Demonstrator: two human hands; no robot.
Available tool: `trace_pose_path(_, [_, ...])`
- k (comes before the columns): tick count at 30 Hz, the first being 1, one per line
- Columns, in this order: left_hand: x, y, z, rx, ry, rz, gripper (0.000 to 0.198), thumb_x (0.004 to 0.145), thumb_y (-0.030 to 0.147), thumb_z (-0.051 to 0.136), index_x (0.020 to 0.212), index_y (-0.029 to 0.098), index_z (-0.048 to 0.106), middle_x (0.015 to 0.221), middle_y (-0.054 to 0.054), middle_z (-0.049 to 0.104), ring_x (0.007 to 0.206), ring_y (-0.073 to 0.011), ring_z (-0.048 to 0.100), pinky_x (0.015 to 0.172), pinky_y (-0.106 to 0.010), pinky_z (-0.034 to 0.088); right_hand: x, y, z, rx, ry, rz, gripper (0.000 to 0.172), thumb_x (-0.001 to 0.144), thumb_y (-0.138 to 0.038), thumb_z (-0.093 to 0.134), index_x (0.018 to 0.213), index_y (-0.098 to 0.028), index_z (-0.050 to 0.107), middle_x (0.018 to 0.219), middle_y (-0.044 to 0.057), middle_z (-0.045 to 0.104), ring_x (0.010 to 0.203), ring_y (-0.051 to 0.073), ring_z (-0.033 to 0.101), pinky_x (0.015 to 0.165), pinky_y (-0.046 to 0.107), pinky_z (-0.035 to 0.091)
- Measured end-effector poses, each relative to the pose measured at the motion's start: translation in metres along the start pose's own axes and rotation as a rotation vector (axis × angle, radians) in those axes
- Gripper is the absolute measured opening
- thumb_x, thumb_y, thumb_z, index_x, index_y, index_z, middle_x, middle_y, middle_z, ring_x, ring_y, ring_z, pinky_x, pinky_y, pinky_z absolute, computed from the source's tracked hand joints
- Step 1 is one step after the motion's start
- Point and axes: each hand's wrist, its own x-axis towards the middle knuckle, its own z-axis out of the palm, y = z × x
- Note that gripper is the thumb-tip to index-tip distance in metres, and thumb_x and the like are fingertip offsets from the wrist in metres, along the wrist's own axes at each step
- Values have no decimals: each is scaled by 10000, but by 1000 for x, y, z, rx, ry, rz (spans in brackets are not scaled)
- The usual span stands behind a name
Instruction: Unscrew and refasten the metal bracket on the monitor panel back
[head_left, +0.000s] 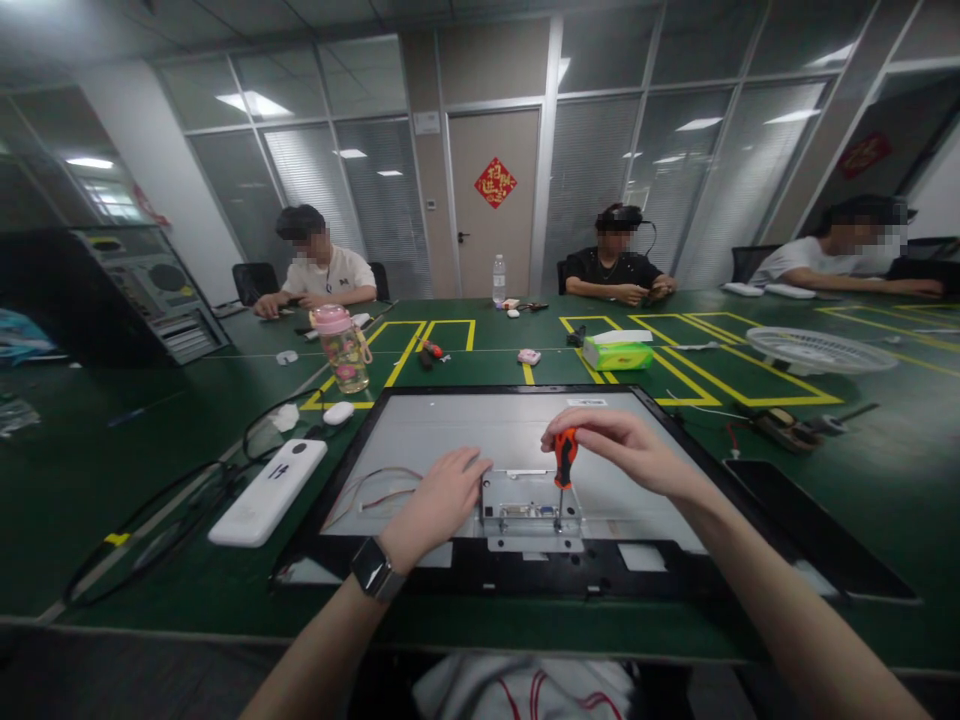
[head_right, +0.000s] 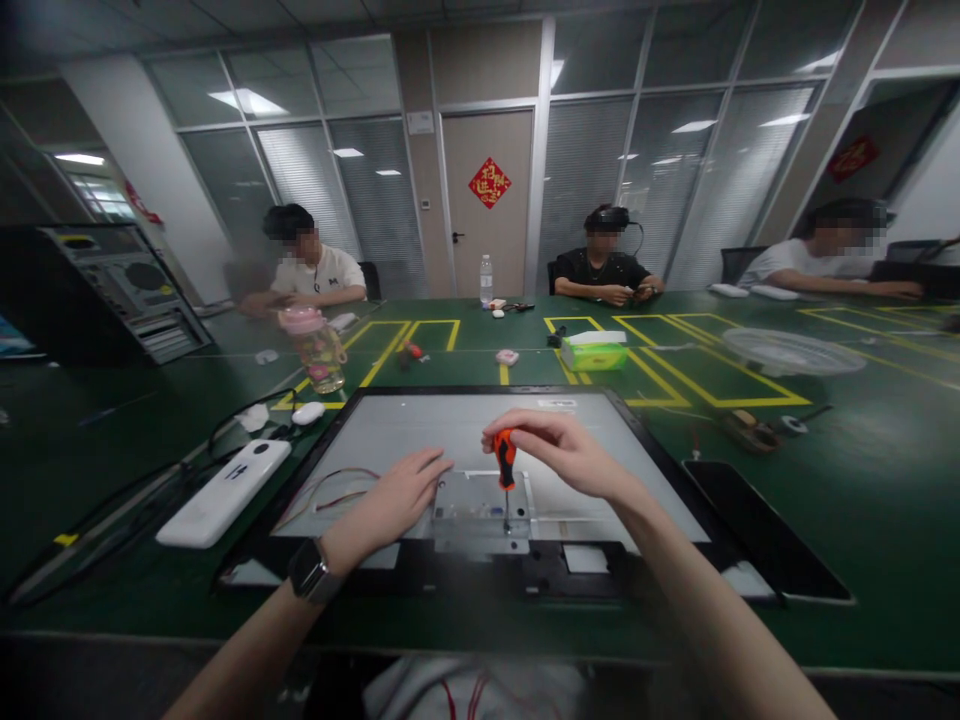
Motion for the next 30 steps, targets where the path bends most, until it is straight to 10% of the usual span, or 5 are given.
trace_pose_path(5, [-1,1,0,-1,14,2,398,929,132,405,1304,180,531,1401,-121,511,1294,-229,476,1107,-407,359,5,3,12,66,73,-29,165,880,-327,648,929,-199,740,932,63,659,733,154,651,645,281,563])
trace_pose_path(13, [1,-2,3,2,32,16,397,921,127,410,1294,168,539,1378,-125,527,1274,-236,489,1096,-395,373,-15,15,5,139,169,21,279,924,-348,587,1182,-268,660,1069,82,721,969,234,688,839,413,569])
trace_pose_path(20, [-1,-1,1,-3,21,8,405,925,131,402,1307,165,531,1390,-127,518,1285,-236,478,1102,-407,366,-13,18,11,-237,440,-126,134,826,-334,703,916,-246,748,844,41,616,811,196,602,755,343,526])
trace_pose_path(24, [-1,-2,1,-17,24,15,402,929,137,391,1305,183,526,1386,-119,522,1288,-224,477,1099,-407,370,-16,17,11,-175,342,-90,291,965,-362,479,1137,-250,685,1091,89,667,950,237,646,863,407,511])
trace_pose_path(30, [-1,-1,0,-21,20,5,405,926,129,390,1302,185,531,1385,-119,518,1276,-227,487,1097,-408,371,-17,18,11,-111,390,-50,189,898,-318,614,1050,-258,707,953,63,714,886,226,661,805,385,542])
